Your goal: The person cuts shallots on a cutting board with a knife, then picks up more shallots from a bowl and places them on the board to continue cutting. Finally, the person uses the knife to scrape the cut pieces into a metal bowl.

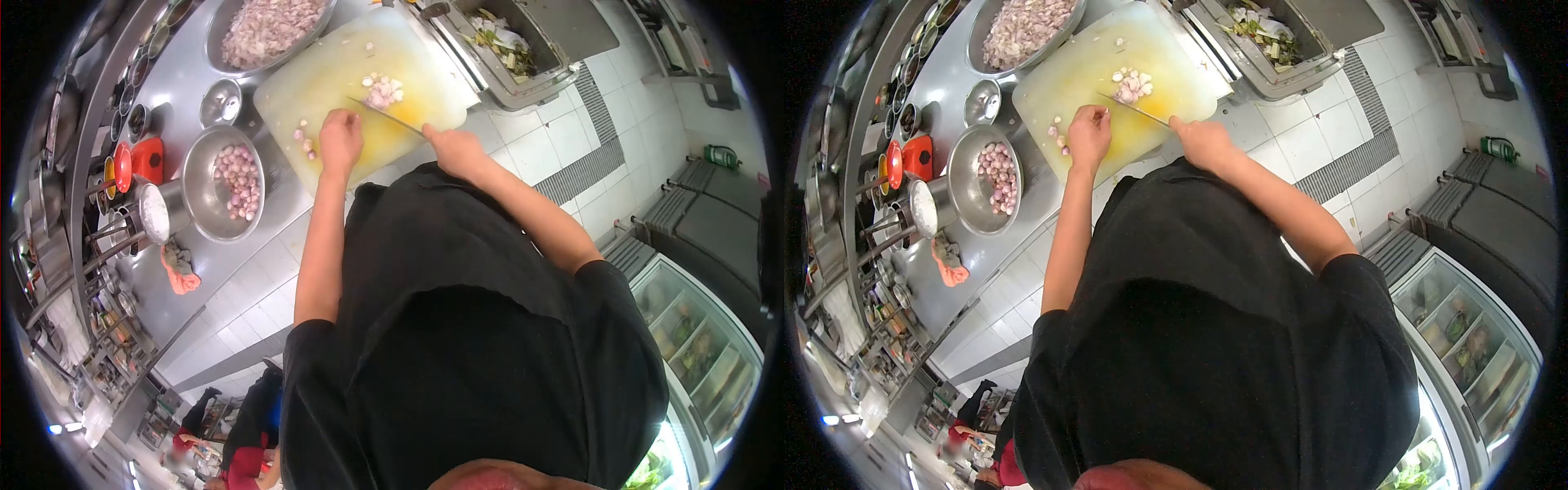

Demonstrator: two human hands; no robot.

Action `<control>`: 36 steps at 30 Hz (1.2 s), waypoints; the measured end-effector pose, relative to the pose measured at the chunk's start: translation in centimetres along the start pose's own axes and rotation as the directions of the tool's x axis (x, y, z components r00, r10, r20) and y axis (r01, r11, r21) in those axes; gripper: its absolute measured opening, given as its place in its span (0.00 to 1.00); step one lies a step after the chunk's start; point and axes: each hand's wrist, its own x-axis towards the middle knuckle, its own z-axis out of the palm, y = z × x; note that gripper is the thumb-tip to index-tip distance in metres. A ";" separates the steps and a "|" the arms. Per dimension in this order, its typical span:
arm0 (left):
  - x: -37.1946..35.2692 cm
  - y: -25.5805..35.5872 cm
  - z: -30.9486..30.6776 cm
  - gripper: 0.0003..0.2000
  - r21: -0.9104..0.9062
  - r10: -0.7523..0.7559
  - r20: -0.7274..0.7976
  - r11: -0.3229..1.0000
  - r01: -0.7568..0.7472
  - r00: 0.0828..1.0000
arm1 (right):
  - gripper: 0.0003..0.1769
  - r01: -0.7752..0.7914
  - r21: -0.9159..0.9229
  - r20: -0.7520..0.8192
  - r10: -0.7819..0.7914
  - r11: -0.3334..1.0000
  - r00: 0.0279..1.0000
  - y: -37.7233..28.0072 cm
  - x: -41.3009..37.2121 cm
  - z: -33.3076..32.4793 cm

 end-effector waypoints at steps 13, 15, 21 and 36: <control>-0.1 -0.2 0.5 0.05 -0.035 -0.007 0.001 0.999 0.007 1.000 | 0.14 0.077 -0.109 -0.053 -0.084 0.991 0.995 -1.7 -0.6 -1.2; -0.5 0.0 0.6 0.04 -0.112 -0.025 -0.021 0.994 0.022 0.999 | 0.14 0.075 -0.136 -0.026 -0.080 0.988 0.996 -2.1 -1.1 -1.4; 0.2 0.2 0.7 0.04 0.031 0.116 0.000 0.993 -0.116 0.993 | 0.16 0.060 0.082 0.006 -0.060 0.995 0.998 -0.3 0.6 0.2; 1.1 1.1 0.9 0.03 0.167 0.083 0.007 0.983 -0.083 0.997 | 0.17 0.042 -0.032 -0.066 -0.044 0.999 0.997 -0.5 -0.6 -1.1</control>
